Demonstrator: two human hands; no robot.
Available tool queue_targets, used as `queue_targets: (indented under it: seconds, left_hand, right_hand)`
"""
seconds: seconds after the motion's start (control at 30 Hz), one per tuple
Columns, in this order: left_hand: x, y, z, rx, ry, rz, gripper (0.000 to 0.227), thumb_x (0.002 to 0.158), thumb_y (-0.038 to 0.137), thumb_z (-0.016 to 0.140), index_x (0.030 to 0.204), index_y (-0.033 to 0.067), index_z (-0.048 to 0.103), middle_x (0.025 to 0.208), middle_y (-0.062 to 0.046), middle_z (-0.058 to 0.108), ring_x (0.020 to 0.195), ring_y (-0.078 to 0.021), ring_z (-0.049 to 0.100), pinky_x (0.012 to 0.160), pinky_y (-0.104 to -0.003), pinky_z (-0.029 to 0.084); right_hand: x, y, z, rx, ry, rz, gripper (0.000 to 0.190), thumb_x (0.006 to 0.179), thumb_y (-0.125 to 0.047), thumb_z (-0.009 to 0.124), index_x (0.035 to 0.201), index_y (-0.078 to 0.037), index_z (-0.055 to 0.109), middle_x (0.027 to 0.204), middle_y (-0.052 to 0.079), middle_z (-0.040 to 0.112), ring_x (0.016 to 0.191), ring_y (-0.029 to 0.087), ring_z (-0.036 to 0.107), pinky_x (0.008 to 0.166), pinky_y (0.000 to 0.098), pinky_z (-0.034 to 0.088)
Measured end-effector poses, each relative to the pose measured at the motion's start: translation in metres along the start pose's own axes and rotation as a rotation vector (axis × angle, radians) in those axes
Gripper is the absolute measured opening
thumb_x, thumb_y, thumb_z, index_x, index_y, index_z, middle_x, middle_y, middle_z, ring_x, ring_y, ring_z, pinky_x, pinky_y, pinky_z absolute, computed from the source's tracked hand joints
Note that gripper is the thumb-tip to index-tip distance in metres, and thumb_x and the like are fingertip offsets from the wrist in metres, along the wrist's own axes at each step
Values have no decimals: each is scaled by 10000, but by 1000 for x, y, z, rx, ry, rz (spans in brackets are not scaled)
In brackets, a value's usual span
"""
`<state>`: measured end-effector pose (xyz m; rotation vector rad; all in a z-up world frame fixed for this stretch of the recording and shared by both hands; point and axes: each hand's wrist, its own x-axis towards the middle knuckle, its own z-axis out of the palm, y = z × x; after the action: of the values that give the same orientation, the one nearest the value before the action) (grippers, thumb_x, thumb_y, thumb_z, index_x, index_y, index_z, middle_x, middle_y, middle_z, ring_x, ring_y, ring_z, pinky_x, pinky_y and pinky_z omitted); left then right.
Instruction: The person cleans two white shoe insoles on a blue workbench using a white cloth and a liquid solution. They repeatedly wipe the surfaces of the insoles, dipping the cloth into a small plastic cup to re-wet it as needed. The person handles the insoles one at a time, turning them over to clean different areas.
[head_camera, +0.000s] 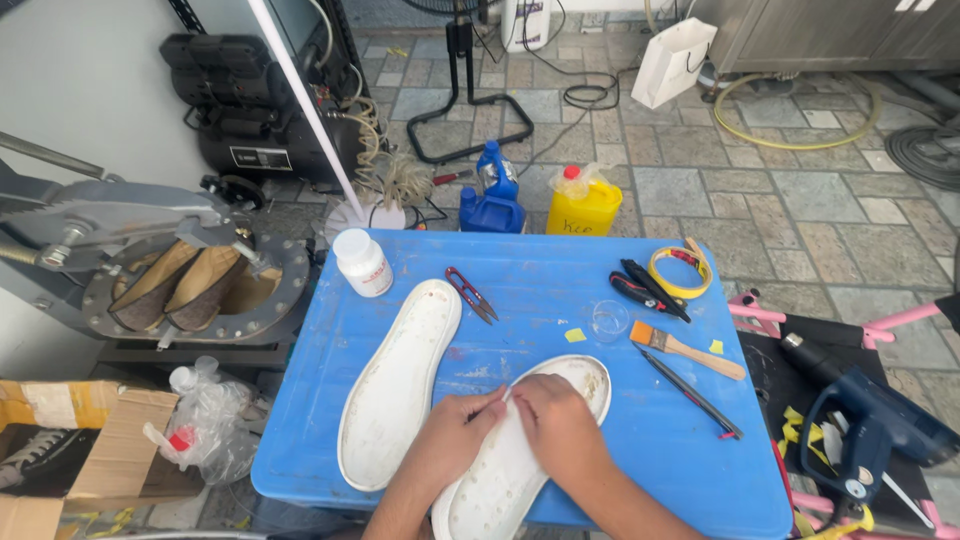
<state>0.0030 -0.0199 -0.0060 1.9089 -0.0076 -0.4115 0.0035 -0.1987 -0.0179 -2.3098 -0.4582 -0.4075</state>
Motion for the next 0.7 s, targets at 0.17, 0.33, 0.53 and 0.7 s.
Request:
queue_targets:
  seconds: [0.17, 0.33, 0.53, 0.7]
  left_hand:
    - [-1, 1, -1, 39, -5, -61, 369, 959, 291, 616, 1293, 158, 700, 1072, -169, 794, 938, -169, 756, 870, -313, 552]
    - [-6, 11, -3, 81, -4, -96, 379, 955, 312, 620, 1302, 180, 697, 1066, -185, 784, 915, -223, 765, 864, -327, 550]
    - [-5, 14, -2, 128, 27, -43, 390, 932, 335, 641, 1285, 184, 709, 1080, -205, 764, 938, -266, 777, 865, -338, 555]
    - [-4, 24, -5, 229, 42, 0, 372, 941, 351, 641, 1255, 173, 732, 1142, -186, 751, 1037, -310, 738, 918, -363, 541]
  right_hand:
    - [-6, -25, -11, 178, -54, 63, 137, 808, -4, 721, 945, -6, 717, 916, 152, 737, 879, 343, 693, 766, 422, 557]
    - [-23, -43, -20, 210, -207, 353, 193, 825, -80, 770, 994, -61, 681, 808, 121, 657, 705, 291, 661, 656, 392, 534]
    - [-52, -56, -22, 557, -236, -156, 156, 848, -18, 764, 957, -61, 662, 934, 102, 689, 887, 310, 669, 792, 388, 542]
    - [-57, -40, -47, 574, -376, 16, 133, 921, -5, 686, 1047, -34, 659, 1001, 103, 698, 934, 261, 722, 832, 357, 579]
